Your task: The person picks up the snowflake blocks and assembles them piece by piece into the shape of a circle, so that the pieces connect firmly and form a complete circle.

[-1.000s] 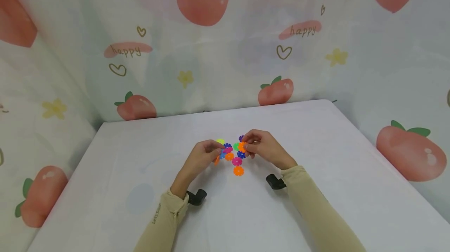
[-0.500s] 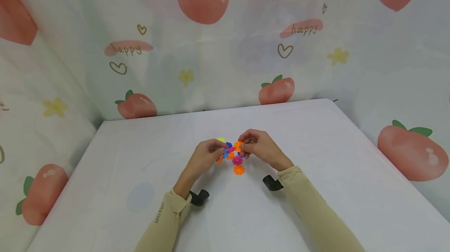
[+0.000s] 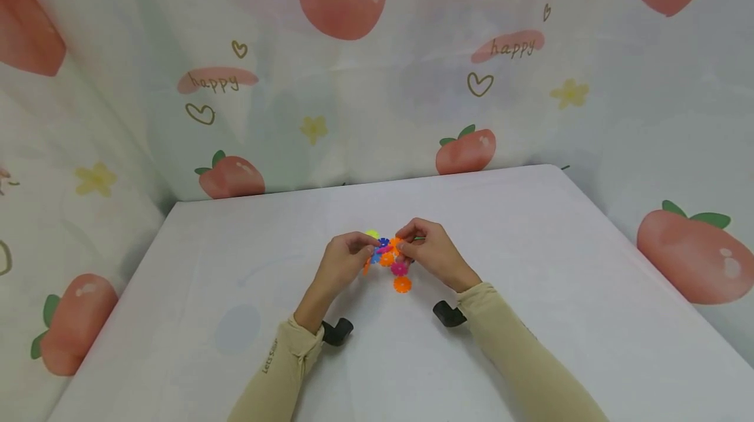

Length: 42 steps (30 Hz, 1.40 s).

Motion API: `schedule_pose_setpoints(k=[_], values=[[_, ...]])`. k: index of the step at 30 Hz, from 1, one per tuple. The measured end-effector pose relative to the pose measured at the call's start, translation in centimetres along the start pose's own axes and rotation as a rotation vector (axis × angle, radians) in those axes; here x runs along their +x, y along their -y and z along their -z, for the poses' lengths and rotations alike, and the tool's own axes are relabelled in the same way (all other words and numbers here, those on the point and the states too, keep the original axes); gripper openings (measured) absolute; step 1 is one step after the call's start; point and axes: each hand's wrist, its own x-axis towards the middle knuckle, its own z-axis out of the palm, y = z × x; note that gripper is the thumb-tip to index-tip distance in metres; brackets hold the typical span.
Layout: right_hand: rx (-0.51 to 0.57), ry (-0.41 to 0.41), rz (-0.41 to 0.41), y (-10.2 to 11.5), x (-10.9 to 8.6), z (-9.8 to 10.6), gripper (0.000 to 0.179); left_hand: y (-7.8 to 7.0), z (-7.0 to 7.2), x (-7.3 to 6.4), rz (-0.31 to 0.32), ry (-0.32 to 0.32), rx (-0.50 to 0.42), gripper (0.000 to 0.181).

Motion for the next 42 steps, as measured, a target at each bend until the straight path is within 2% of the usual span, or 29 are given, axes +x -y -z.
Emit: schedule_pose_setpoints(k=[5, 12, 19, 25, 29, 32, 35, 42], values=[[0.014, -0.004, 0.0, -0.1, 0.1, -0.4, 0.02, 0.3, 0.8, 0.1, 0.045, 0.073, -0.001, 0.016], [0.031, 0.07, -0.035, -0.4, 0.3, -1.3, 0.023, 0.9, 2.0, 0.4, 0.094, 0.124, 0.011, 0.02], [0.016, 0.125, -0.03, -0.8, 0.4, -1.9, 0.022, 1.4, 1.8, 0.5, 0.084, 0.166, -0.046, 0.023], [-0.019, 0.112, -0.052, -0.7, 0.6, -2.1, 0.02, 1.6, 1.5, 0.4, 0.075, 0.156, -0.057, 0.016], [-0.118, 0.058, -0.017, -0.6, 0.8, -1.4, 0.02, 1.6, 1.5, 0.4, 0.108, 0.135, -0.022, 0.014], [-0.251, 0.022, 0.02, -0.7, 1.0, -0.6, 0.02, 1.6, 1.4, 0.5, 0.151, 0.13, 0.012, 0.014], [-0.365, 0.006, 0.014, -1.0, 1.1, 0.1, 0.02, 1.6, 1.3, 0.6, 0.169, 0.133, 0.039, 0.014], [-0.55, 0.081, -0.031, -1.6, 1.3, 1.0, 0.019, 1.7, 1.3, 0.6, 0.173, 0.136, 0.058, 0.013]])
